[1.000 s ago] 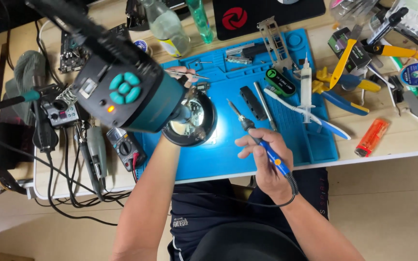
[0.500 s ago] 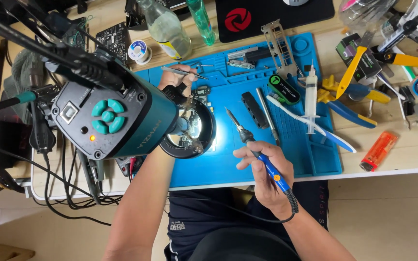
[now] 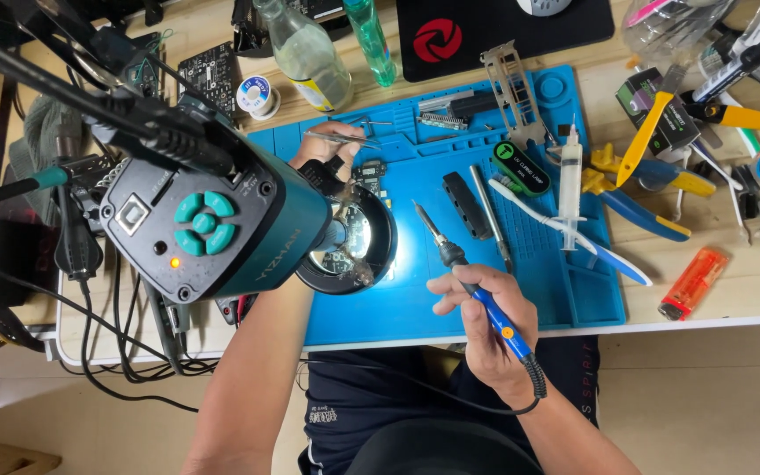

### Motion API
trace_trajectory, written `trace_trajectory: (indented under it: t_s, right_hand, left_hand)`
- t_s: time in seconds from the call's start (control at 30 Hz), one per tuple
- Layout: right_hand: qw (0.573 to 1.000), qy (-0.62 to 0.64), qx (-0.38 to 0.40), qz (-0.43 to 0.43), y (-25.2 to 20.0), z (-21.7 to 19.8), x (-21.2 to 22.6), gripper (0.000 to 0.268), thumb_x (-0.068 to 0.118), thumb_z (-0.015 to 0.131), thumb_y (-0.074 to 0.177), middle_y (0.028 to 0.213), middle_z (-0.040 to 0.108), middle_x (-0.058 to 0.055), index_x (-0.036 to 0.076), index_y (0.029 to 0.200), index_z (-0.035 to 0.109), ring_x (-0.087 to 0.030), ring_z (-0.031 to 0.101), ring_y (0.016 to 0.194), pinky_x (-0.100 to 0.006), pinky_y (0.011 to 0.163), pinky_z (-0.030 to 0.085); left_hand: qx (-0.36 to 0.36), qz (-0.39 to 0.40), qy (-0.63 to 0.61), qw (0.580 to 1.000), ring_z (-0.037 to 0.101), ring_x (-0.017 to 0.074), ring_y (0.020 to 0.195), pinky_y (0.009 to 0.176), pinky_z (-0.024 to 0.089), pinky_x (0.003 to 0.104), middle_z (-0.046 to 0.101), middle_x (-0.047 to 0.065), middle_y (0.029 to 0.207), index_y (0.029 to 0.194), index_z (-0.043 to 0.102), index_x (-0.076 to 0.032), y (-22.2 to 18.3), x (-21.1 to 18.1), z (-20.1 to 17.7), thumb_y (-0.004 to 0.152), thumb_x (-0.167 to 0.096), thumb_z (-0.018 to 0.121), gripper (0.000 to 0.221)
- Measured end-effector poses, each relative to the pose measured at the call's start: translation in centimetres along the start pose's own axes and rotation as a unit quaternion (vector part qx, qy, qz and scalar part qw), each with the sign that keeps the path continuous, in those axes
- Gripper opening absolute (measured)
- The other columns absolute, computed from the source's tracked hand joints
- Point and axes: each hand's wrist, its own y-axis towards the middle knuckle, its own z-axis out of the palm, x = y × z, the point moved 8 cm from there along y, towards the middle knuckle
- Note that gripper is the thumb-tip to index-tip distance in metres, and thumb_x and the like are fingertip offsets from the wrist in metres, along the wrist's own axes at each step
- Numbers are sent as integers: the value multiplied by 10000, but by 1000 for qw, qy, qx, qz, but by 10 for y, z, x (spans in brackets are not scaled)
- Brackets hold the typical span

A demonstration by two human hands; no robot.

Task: Soldering small components onto a circuit board while using a digital microscope for visualization.

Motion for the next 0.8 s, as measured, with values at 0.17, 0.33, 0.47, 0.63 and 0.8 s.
trace_trajectory:
  t_s: [0.17, 0.33, 0.47, 0.63, 0.8]
  right_hand:
    - [1000, 16, 1, 9, -3, -1, -4, 355, 225, 519, 1123, 958, 853, -198, -72, 1234, 680, -313, 868, 914, -453, 898, 670]
    - [1000, 19, 10, 6, -2, -2, -4, 354, 233, 528, 1120, 978, 858, -198, -57, 1246, 687, -303, 866, 862, -449, 886, 678]
    - [1000, 20, 9, 3, -2, -1, -4, 354, 224, 533, 1121, 963, 854, -201, -69, 1240, 692, -324, 865, 892, -457, 890, 678]
    - [1000, 11, 9, -1, -1, 1, -3, 369, 236, 527, 1127, 956, 853, -200, -73, 1241, 694, -330, 865, 910, -464, 899, 676]
    - [1000, 19, 5, 3, -2, 0, -4, 348, 222, 541, 1112, 970, 857, -217, -66, 1225, 700, -331, 867, 851, -463, 852, 687]
  left_hand:
    - [9, 3, 12, 1000, 732, 469, 1172, 1062, 625, 658, 772, 265, 1176, 1210, 676, -28, 10, 71, 20, 1114, -158, 755, 180]
    - [69, -6, 143, 987, 781, 314, 1053, 1061, 639, 316, 779, 192, 957, 1042, 664, 63, -15, 98, -8, 1105, -117, 739, 205]
    - [114, 23, -308, 944, 688, 372, 1307, 1119, 642, 452, 688, 251, 1278, 1188, 538, 80, 18, 126, 17, 1026, 203, 663, 239]
    - [71, -89, -338, 934, 683, 285, 1359, 1179, 643, 350, 718, 145, 1309, 1161, 576, 0, 7, 112, 16, 1079, 146, 618, 173]
    - [37, -187, -392, 900, 658, 246, 1344, 1217, 616, 290, 676, 110, 1231, 980, 496, -58, -5, 68, 11, 1087, 101, 628, 233]
